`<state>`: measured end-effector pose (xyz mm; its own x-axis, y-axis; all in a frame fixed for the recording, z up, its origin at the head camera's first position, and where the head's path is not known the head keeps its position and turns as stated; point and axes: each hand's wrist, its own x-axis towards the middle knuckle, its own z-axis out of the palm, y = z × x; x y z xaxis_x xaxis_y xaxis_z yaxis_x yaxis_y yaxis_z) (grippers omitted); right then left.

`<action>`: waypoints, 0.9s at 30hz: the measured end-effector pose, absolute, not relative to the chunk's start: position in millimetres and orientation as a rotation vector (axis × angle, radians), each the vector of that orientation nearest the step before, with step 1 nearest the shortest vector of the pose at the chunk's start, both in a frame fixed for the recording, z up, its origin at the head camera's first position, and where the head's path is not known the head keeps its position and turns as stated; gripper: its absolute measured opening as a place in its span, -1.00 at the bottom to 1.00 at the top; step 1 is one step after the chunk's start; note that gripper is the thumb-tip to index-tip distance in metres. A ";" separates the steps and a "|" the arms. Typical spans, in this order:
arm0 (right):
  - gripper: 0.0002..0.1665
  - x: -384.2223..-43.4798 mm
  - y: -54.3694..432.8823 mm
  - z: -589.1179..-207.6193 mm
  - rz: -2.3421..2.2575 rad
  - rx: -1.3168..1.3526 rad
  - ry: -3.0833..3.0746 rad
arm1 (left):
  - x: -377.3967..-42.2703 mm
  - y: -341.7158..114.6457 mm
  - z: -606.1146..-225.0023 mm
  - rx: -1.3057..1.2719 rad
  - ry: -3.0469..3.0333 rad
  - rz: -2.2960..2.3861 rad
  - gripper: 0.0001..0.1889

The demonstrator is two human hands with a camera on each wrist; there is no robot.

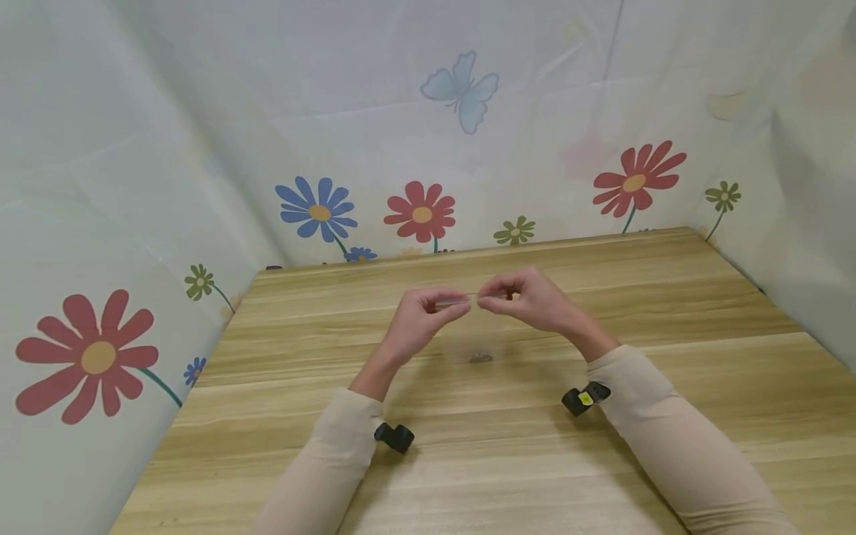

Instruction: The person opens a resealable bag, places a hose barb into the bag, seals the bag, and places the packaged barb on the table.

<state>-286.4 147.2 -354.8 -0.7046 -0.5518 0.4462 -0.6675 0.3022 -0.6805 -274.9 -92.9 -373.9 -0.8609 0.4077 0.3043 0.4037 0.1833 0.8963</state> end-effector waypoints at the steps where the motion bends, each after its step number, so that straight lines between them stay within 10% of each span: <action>1: -0.89 -285.9 146.6 -354.7 1.357 1.146 -2.425 | -274.6 -92.1 -374.0 0.827 2.416 1.833 -0.72; 27: -0.93 -283.9 152.3 -349.4 1.239 1.182 -2.459 | -276.3 -94.5 -376.7 0.858 2.583 1.811 -0.81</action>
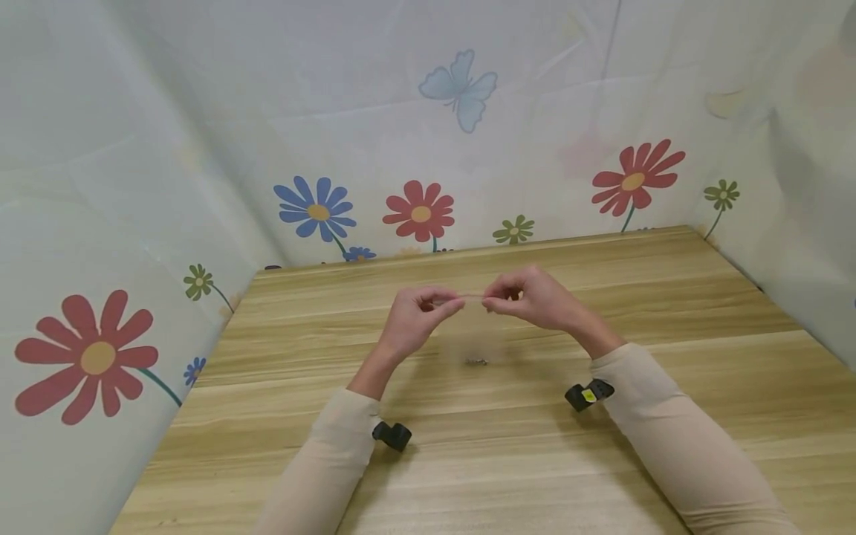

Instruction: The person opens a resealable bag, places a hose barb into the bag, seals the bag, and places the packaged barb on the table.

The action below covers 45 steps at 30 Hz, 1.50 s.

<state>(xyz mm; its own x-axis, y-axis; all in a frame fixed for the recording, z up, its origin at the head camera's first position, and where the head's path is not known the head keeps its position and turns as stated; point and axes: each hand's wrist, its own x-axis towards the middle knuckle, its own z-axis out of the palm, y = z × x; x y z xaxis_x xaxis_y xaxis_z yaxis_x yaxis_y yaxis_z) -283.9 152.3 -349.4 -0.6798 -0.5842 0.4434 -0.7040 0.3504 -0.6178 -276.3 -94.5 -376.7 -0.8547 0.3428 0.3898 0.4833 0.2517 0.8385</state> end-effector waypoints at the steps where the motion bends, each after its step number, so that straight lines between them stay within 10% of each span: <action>1: -0.92 -284.4 153.0 -349.4 1.232 1.182 -2.464 | -276.4 -95.0 -376.5 -0.788 -2.387 -1.675 -0.82; 45: -0.93 -286.3 170.1 -338.9 1.108 1.186 -2.535 | -279.0 -109.0 -364.0 -0.722 -2.539 -1.603 -0.79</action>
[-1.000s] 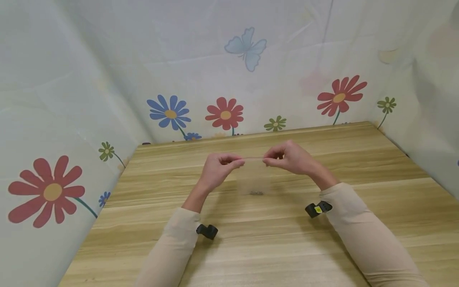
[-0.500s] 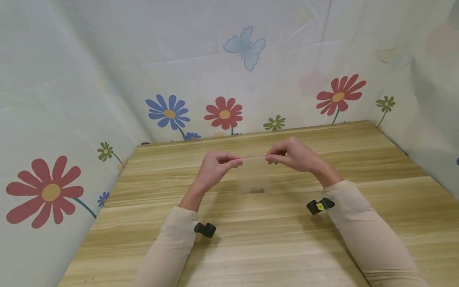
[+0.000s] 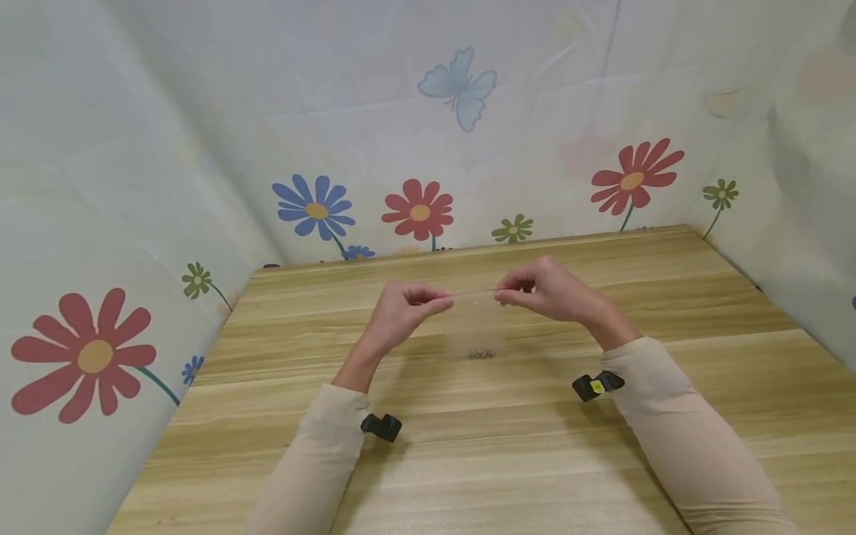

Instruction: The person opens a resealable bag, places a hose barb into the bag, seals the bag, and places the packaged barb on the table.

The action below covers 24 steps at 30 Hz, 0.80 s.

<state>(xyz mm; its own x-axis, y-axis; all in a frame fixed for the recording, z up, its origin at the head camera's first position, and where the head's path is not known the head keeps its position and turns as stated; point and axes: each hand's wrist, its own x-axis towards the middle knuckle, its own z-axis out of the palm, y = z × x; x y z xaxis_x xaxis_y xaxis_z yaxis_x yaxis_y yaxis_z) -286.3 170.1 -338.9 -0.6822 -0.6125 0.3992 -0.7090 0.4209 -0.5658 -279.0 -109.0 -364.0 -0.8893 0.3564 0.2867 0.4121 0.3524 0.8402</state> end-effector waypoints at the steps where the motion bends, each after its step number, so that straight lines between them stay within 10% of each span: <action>1: -0.93 -286.1 168.4 -339.4 1.102 1.202 -2.525 | -278.9 -107.9 -365.1 -0.751 -2.536 -1.613 -0.77; 24: -0.90 -251.1 155.3 -308.4 1.066 1.394 -2.583 | -246.6 -95.2 -327.9 -0.821 -2.708 -1.468 -0.86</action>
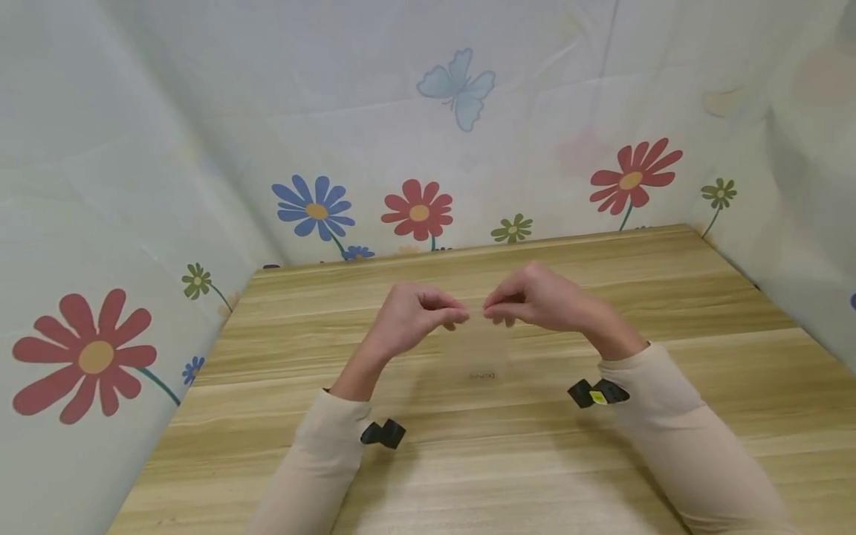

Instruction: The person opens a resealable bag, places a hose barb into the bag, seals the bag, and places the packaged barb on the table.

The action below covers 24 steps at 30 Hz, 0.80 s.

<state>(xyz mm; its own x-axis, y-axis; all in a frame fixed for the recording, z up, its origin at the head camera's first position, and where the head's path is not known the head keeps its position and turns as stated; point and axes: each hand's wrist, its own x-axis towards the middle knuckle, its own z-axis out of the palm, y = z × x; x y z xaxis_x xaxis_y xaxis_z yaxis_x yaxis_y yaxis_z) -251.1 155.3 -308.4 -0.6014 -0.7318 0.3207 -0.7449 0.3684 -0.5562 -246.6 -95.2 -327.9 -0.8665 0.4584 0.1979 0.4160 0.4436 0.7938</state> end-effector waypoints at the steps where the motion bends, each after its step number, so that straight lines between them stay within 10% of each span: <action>1: -0.90 -248.1 156.2 -305.2 1.101 1.407 -2.610 | -244.3 -96.5 -324.6 0.824 2.592 1.405 -0.86; 10: -0.89 -246.9 161.3 -303.5 1.362 1.518 -2.879 | -242.3 -110.2 -316.8 0.742 2.229 1.351 -0.80; 24: -0.79 -290.2 159.3 -355.0 1.627 0.919 -2.977 | -287.9 -112.5 -367.6 0.422 2.388 1.399 -0.86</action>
